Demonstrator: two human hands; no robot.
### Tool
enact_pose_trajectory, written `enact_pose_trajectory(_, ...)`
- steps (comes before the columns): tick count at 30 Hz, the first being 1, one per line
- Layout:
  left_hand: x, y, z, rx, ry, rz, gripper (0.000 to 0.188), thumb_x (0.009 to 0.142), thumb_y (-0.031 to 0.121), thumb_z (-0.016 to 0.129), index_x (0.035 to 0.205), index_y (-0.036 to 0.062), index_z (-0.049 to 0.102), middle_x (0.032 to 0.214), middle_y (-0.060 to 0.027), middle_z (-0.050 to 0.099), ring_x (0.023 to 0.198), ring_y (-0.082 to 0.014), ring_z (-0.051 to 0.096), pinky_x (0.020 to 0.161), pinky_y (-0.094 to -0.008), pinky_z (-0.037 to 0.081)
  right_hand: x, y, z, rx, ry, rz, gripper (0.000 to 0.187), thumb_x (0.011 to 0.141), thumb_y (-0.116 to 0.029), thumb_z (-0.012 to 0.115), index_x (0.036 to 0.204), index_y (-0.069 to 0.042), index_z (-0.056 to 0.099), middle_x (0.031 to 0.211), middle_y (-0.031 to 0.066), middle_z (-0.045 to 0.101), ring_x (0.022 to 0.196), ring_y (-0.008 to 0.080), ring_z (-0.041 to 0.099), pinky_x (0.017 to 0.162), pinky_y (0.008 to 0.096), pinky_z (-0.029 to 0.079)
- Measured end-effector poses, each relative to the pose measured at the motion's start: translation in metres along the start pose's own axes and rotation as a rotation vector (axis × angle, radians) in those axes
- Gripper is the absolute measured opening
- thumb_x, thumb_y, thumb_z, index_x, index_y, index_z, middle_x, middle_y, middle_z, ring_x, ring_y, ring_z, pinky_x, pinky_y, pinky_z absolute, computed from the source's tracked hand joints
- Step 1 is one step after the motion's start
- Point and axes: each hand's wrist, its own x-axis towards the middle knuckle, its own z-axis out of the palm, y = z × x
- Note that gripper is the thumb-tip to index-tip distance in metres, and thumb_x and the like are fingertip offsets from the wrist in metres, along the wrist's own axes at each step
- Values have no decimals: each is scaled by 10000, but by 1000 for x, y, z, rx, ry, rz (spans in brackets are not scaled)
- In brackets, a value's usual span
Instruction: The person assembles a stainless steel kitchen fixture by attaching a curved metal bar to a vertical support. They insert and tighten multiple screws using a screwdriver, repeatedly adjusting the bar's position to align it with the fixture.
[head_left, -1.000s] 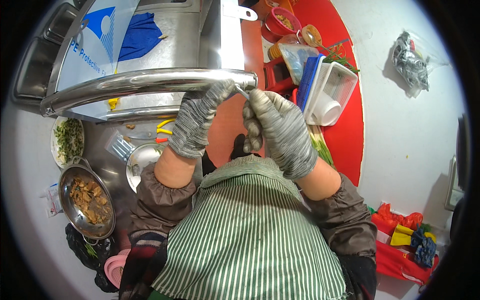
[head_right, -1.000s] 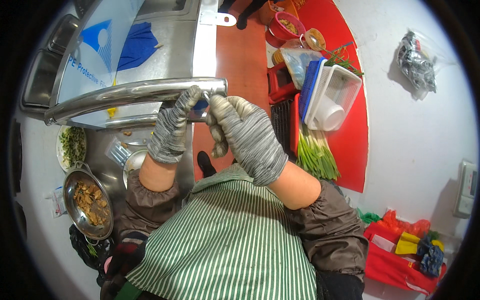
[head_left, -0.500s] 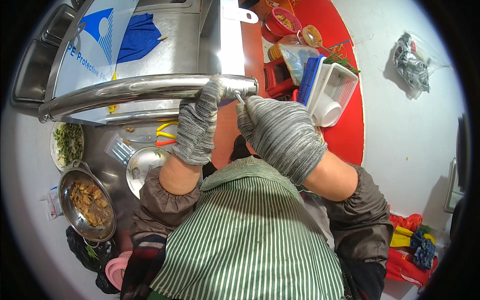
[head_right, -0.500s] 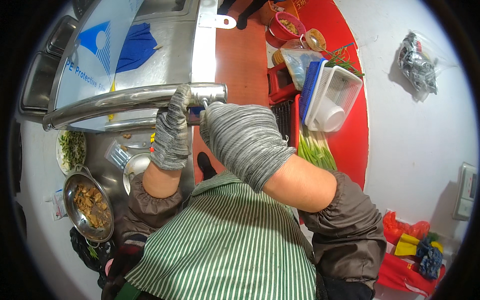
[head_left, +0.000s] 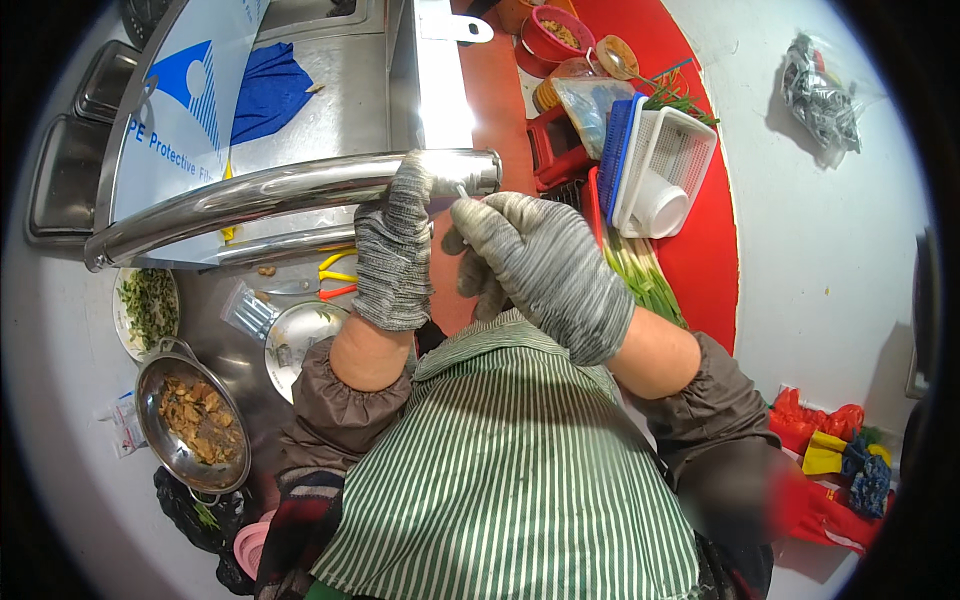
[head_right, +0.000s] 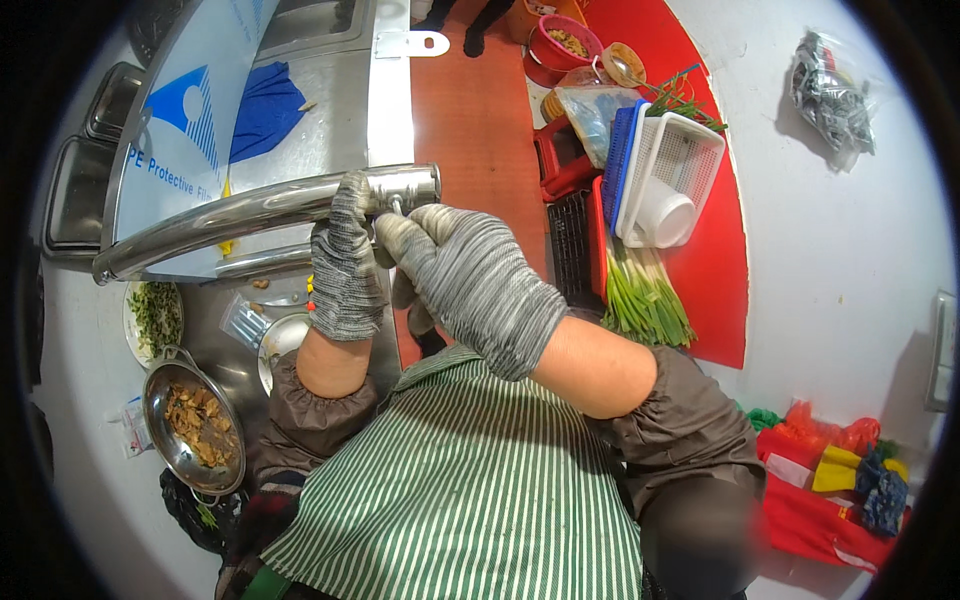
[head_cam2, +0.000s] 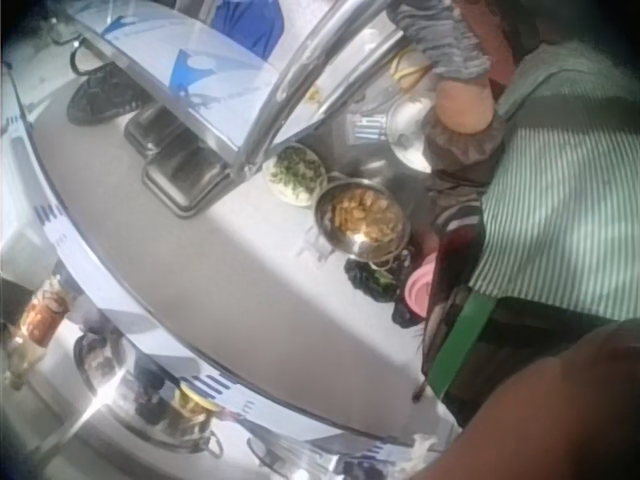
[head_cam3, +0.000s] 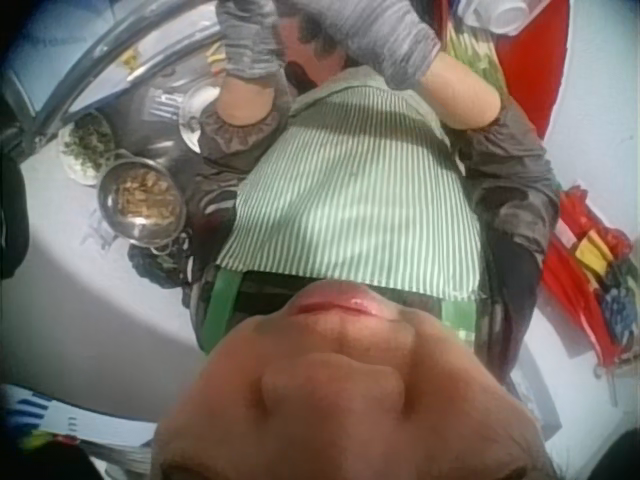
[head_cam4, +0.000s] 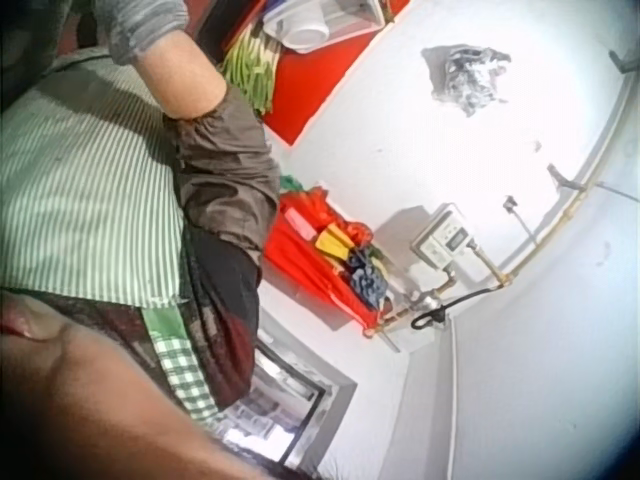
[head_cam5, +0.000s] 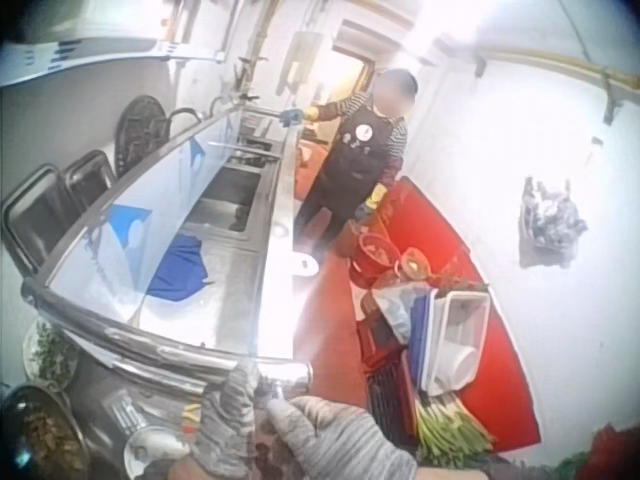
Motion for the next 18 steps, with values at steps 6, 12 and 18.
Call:
enact_pose_trajectory(6,13,-18,-8,91,-22,188,417,922,398,512,966,-4,615,860,-89,641,756,-138,610,678,-265,510,6,0,-9,-1267,162,-552,367,838,-403,598,897,-41,599,674,115,605,608,276,614,527,374,490)
enact_pose_trajectory(12,12,-21,-8,82,-3,174,453,935,433,486,996,1,611,873,-89,653,763,-143,613,702,-271,507,11,-9,-21,-1574,-55,-911,369,802,-303,611,1022,-12,556,786,117,592,638,248,609,547,359,492)
enact_pose_trajectory(18,12,-18,-10,253,1,315,450,956,428,458,1000,8,614,871,-92,654,795,-141,617,712,-283,511,16,-7,-24,-1544,-234,-888,292,759,-200,586,947,22,562,791,132,588,704,250,624,562,361,507)
